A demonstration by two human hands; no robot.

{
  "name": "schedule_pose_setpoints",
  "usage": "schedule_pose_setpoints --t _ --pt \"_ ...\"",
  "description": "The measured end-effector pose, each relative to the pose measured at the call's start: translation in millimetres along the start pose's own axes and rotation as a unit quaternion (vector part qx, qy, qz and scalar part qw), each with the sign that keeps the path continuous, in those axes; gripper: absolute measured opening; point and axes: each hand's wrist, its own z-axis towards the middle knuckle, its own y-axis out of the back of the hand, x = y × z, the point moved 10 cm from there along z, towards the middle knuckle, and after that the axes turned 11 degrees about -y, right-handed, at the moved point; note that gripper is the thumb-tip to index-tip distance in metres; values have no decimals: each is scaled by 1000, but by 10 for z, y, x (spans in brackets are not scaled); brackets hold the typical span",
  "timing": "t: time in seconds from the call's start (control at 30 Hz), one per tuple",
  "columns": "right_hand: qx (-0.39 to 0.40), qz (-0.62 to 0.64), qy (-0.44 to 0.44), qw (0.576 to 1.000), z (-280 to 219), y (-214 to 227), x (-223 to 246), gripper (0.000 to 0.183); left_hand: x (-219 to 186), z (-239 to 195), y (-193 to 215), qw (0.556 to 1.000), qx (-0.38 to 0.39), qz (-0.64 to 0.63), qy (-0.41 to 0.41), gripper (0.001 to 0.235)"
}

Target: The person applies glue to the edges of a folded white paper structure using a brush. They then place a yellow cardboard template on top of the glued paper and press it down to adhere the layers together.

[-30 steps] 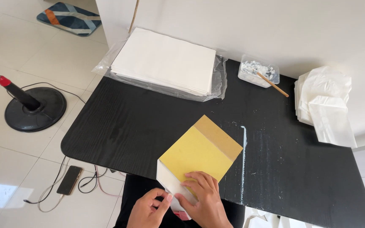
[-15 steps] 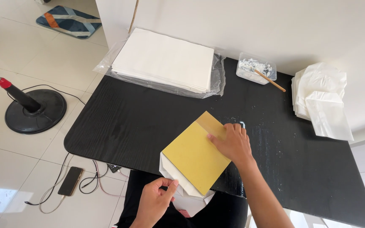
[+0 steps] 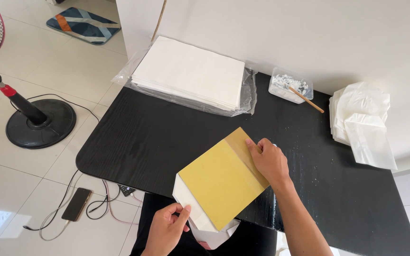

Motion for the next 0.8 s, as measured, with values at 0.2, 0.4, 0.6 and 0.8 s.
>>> schedule_pose_setpoints --t 0.2,0.4,0.6,0.8 --pt "-28 38 36 998 38 111 181 52 72 -10 68 999 -41 -3 -33 38" --pt "-38 45 36 998 111 255 324 54 238 -4 230 994 -97 -26 -36 33" --pt "-68 131 87 985 472 600 169 54 424 -47 841 986 -158 -23 -53 24" --pt "-18 72 80 994 594 588 394 47 695 29 1764 930 -300 -16 -210 12"
